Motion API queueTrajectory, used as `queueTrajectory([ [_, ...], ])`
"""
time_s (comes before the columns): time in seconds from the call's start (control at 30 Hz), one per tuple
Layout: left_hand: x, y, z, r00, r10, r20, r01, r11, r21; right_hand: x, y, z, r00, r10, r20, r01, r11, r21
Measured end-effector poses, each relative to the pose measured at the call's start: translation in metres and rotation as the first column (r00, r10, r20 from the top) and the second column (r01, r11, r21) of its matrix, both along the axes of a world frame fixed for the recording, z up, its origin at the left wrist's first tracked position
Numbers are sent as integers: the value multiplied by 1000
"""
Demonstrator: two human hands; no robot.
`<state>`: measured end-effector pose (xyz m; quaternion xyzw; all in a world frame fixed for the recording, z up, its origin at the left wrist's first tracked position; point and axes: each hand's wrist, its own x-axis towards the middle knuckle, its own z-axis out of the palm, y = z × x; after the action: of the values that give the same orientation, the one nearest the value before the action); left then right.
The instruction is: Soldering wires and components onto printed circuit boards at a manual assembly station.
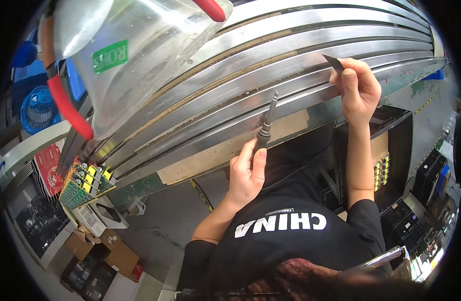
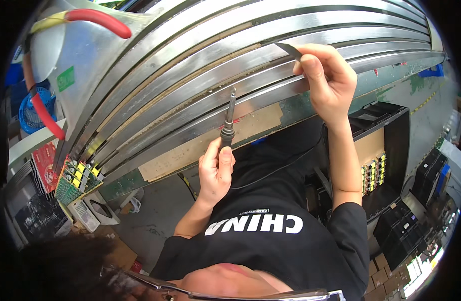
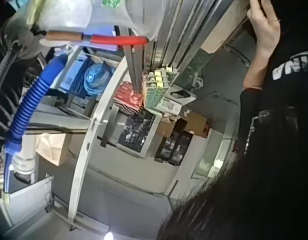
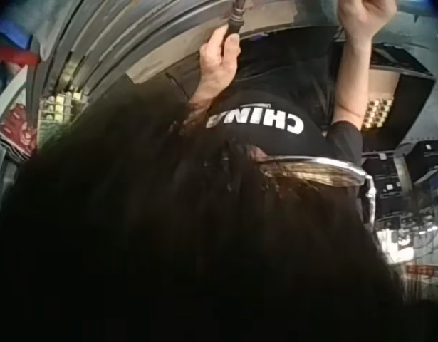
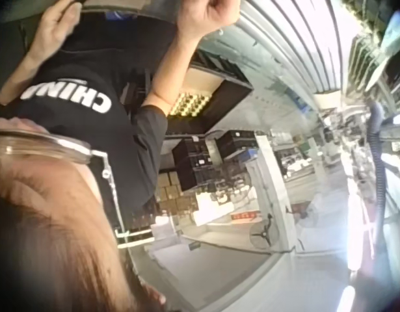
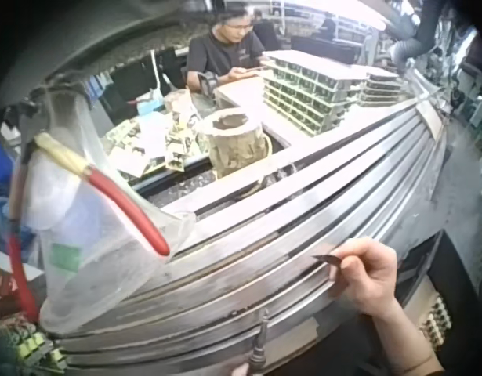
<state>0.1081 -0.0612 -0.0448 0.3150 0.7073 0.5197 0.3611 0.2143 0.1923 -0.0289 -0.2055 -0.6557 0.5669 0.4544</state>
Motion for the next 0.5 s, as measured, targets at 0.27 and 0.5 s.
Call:
queueTrajectory([
  [0.27, -1, -10, -2, 979, -45, 198, 3, 978, 208, 45, -44, 13, 965, -18, 262, 25, 999, -23],
  [0.5, 4, -15, 0, 958, -119, 259, 34, 950, 309, 44, -52, 3, 842, -324, 432, -193, 566, 802],
])
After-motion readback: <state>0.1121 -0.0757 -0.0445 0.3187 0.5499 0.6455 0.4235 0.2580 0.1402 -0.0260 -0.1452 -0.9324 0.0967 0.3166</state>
